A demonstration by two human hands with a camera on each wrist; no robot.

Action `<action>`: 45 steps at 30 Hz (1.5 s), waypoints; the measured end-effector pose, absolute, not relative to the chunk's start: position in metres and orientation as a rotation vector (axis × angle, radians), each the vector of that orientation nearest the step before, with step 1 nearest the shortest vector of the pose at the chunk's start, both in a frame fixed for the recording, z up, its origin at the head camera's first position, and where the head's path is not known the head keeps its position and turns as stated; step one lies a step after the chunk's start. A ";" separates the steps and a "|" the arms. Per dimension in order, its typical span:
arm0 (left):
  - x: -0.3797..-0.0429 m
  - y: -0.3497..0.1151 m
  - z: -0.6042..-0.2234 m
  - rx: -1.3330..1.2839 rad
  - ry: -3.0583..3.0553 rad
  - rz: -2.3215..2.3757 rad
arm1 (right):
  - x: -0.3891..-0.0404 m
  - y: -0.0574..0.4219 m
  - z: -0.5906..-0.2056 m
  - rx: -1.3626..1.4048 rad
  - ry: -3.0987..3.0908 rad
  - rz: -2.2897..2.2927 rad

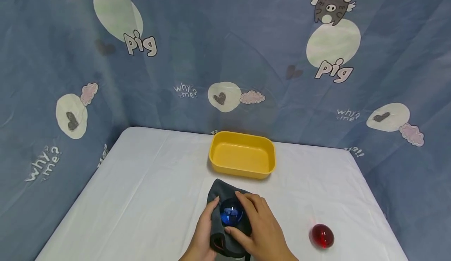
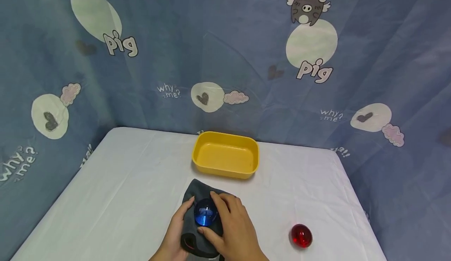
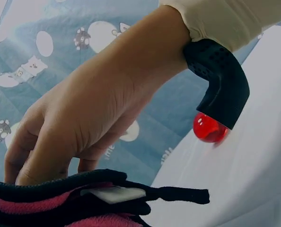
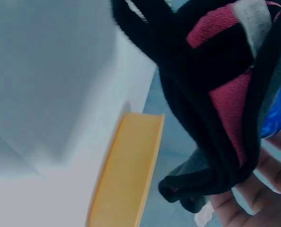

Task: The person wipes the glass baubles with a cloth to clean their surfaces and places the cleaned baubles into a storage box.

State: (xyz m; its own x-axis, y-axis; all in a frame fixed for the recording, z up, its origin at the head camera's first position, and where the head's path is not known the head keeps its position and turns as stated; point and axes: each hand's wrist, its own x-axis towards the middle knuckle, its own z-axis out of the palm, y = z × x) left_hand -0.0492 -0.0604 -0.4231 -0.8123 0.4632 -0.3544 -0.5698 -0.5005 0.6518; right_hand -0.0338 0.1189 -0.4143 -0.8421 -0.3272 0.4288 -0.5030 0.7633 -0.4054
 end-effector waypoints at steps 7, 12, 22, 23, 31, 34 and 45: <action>-0.051 -0.059 -0.422 -0.216 1.106 2.295 | -0.037 0.117 -0.416 0.618 -2.562 0.769; -0.051 -0.057 -0.421 -0.216 1.089 2.306 | -0.039 0.113 -0.423 0.539 -2.515 0.762; -0.051 -0.060 -0.418 -0.213 1.149 2.318 | -0.036 0.112 -0.423 0.670 -2.512 0.767; -0.051 -0.061 -0.418 -0.211 1.156 2.316 | -0.036 0.111 -0.422 0.682 -2.502 0.773; -0.048 -0.064 -0.419 -0.236 1.166 2.314 | -0.041 0.106 -0.425 0.625 -2.499 0.847; -0.047 -0.065 -0.420 -0.252 1.161 2.309 | -0.043 0.106 -0.427 0.612 -2.485 0.883; -0.045 -0.068 -0.428 -0.251 1.121 2.325 | -0.033 0.101 -0.433 0.568 -2.602 0.771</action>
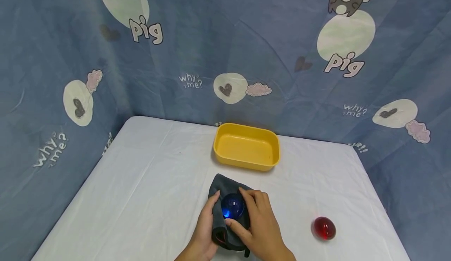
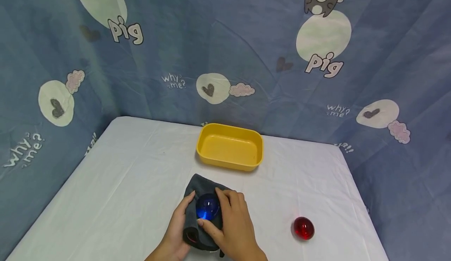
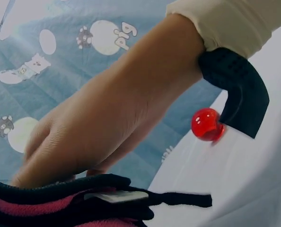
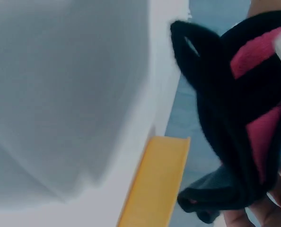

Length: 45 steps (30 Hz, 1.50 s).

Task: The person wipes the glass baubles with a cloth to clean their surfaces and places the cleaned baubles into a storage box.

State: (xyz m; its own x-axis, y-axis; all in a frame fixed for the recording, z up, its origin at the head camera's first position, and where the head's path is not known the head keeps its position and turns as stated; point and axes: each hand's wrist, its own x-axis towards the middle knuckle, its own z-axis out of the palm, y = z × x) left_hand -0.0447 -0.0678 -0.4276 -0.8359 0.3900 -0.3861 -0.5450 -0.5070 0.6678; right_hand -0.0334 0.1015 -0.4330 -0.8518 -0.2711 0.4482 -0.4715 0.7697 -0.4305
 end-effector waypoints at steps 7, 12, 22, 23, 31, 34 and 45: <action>-0.044 -0.068 -0.427 -0.240 1.114 2.304 | -0.031 0.102 -0.429 0.650 -2.563 0.756; -0.045 -0.067 -0.425 -0.266 1.128 2.309 | -0.032 0.099 -0.428 0.602 -2.544 0.816; -0.043 -0.065 -0.428 -0.265 1.056 2.345 | -0.038 0.096 -0.432 0.502 -2.509 0.913; -0.043 -0.065 -0.428 -0.266 1.051 2.342 | -0.038 0.097 -0.432 0.496 -2.510 0.913; -0.045 -0.066 -0.428 -0.321 1.088 2.322 | -0.033 0.099 -0.425 0.509 -2.636 0.896; -0.047 -0.067 -0.428 -0.329 1.086 2.307 | -0.029 0.102 -0.424 0.574 -2.661 0.817; -0.047 -0.065 -0.428 -0.331 1.089 2.312 | -0.032 0.103 -0.425 0.626 -2.555 0.757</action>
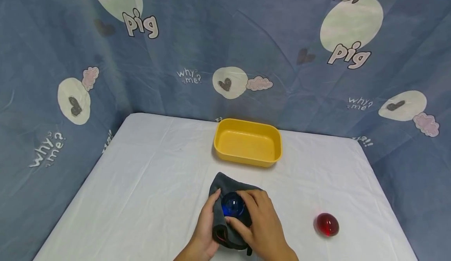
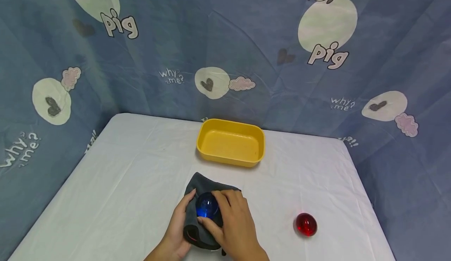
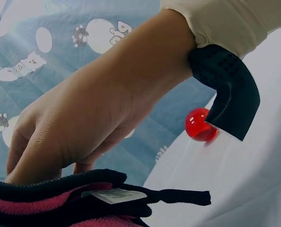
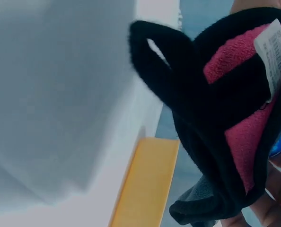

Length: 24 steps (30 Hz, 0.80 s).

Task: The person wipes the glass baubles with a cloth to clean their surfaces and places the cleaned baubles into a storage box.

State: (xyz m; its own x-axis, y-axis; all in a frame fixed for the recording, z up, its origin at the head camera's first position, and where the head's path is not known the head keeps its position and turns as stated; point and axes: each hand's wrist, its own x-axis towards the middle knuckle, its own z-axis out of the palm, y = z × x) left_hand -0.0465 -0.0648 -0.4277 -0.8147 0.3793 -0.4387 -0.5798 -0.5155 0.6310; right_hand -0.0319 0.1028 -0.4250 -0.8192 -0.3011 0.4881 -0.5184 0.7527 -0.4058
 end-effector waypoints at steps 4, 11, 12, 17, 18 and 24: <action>-0.045 -0.064 -0.429 -0.313 1.097 2.308 | -0.035 0.102 -0.425 0.579 -2.533 0.780; -0.043 -0.062 -0.430 -0.309 1.080 2.305 | -0.037 0.102 -0.425 0.499 -2.595 0.757; -0.043 -0.062 -0.430 -0.312 1.086 2.308 | -0.036 0.102 -0.425 0.495 -2.613 0.764; -0.047 -0.063 -0.427 -0.343 1.107 2.322 | -0.034 0.101 -0.427 0.531 -2.676 0.786; -0.047 -0.063 -0.426 -0.345 1.103 2.327 | -0.033 0.101 -0.427 0.540 -2.681 0.786; -0.049 -0.063 -0.422 -0.350 1.107 2.316 | -0.032 0.102 -0.425 0.554 -2.675 0.795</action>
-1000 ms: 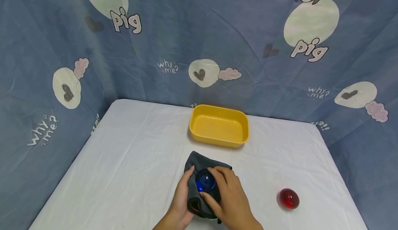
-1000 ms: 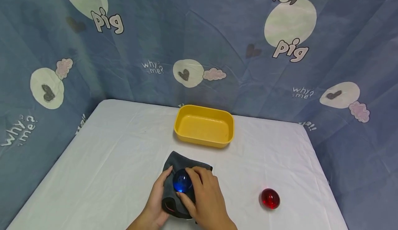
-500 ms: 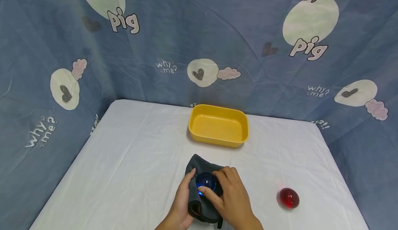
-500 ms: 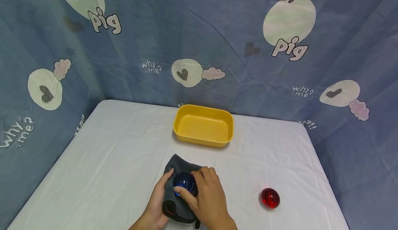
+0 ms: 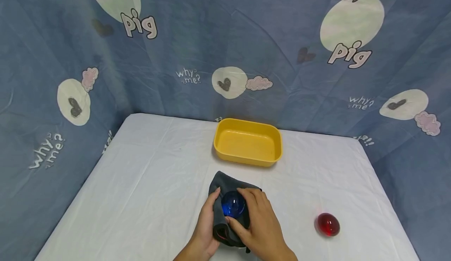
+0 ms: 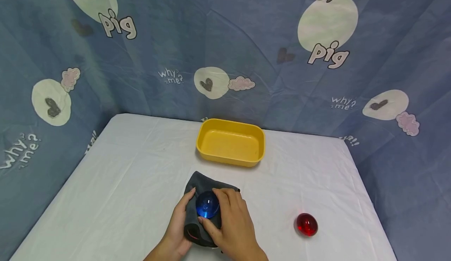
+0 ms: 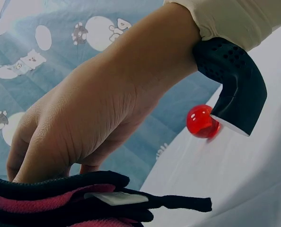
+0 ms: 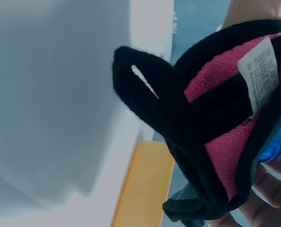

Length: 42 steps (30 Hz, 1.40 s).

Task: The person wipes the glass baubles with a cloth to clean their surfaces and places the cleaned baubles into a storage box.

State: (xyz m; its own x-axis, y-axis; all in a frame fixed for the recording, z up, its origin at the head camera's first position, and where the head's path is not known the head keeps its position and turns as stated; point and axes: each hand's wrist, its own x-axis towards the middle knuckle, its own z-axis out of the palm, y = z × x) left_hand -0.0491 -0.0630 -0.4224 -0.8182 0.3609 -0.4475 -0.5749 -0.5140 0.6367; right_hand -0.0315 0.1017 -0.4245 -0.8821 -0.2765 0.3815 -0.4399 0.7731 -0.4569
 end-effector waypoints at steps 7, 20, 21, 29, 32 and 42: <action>-0.049 -0.065 -0.422 -0.328 1.094 2.322 | -0.029 0.100 -0.425 0.556 -2.615 0.796; -0.046 -0.064 -0.424 -0.344 1.072 2.318 | -0.033 0.099 -0.419 0.530 -2.515 0.821; -0.046 -0.064 -0.424 -0.344 1.070 2.317 | -0.033 0.099 -0.420 0.518 -2.510 0.824; -0.046 -0.063 -0.425 -0.348 1.086 2.312 | -0.033 0.097 -0.421 0.413 -2.490 0.840; -0.045 -0.062 -0.426 -0.339 1.089 2.310 | -0.032 0.097 -0.423 0.397 -2.481 0.857; -0.048 -0.061 -0.427 -0.345 1.067 2.312 | -0.030 0.097 -0.425 0.358 -2.608 0.841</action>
